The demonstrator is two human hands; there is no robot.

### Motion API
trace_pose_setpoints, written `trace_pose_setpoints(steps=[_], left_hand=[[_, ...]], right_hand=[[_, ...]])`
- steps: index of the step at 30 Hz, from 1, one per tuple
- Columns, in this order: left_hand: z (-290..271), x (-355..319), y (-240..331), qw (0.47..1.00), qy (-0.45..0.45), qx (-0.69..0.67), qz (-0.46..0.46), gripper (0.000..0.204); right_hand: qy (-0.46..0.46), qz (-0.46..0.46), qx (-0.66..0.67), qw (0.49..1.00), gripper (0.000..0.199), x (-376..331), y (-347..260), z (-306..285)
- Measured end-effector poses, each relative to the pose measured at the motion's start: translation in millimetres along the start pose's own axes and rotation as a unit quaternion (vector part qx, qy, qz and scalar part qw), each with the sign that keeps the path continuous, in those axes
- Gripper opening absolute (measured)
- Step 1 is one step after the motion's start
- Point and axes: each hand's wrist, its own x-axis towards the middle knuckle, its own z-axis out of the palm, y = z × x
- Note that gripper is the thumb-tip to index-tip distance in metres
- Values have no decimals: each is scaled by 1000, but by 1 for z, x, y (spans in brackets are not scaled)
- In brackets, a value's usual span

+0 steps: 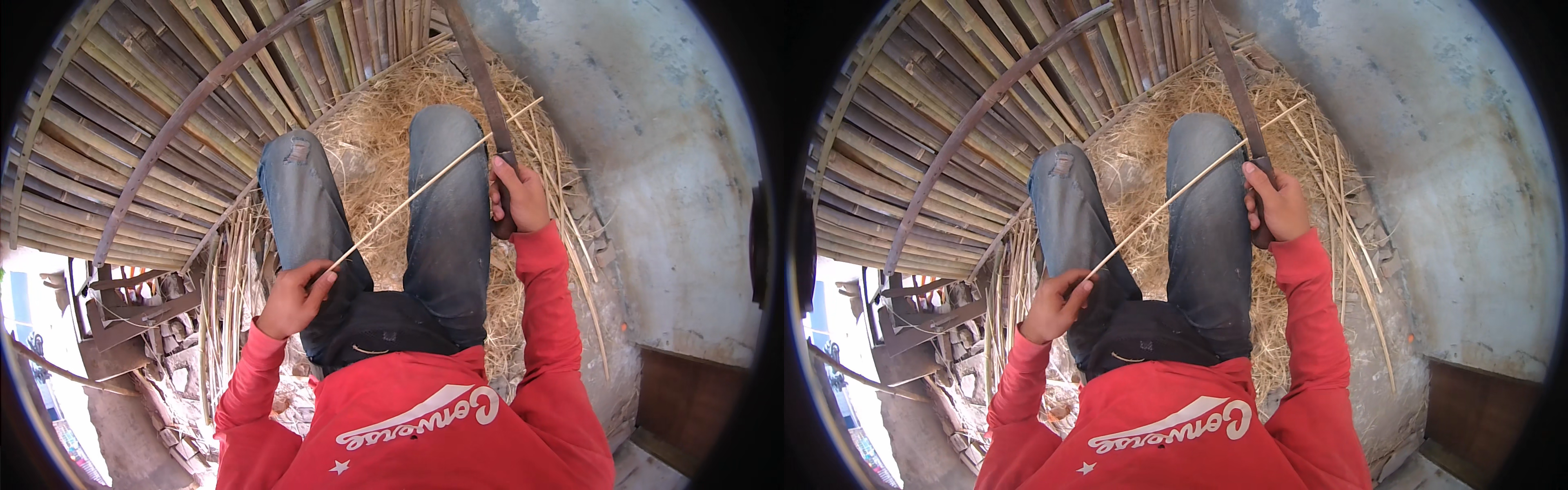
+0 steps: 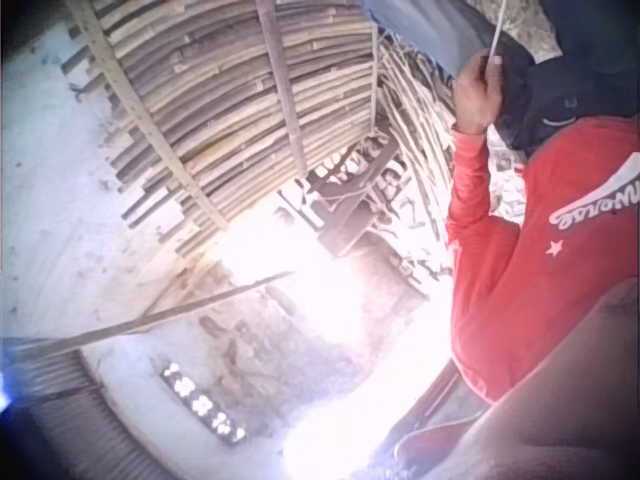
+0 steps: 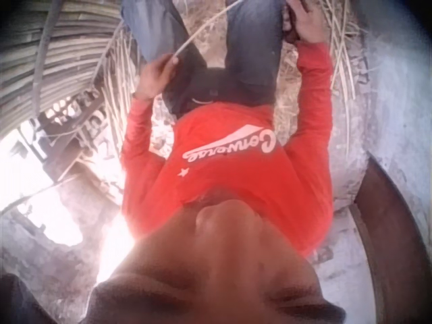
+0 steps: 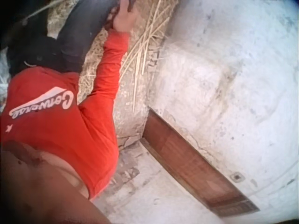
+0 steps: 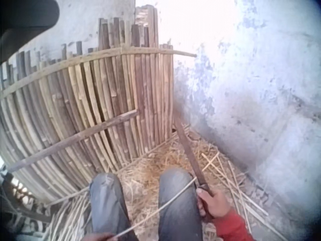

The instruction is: The person uses a large blade to shave and smooth a thin bamboo strip while sitting on the floor. They repeatedly slide the blade along the length of the bamboo strip to remove outer layers.

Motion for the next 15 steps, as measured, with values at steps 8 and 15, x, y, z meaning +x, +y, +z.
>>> trace_pose_setpoints(steps=[8, 15], left_hand=[[-64, -57, -52, 975, 85, 164, 126, 33], [-69, -61, -42, 944, 122, 279, 128, 19]], right_hand=[[31, -51, -79, 995, 31, -14, -5, -6], [14, -100, -8, 995, 25, -5, 3, -12]])
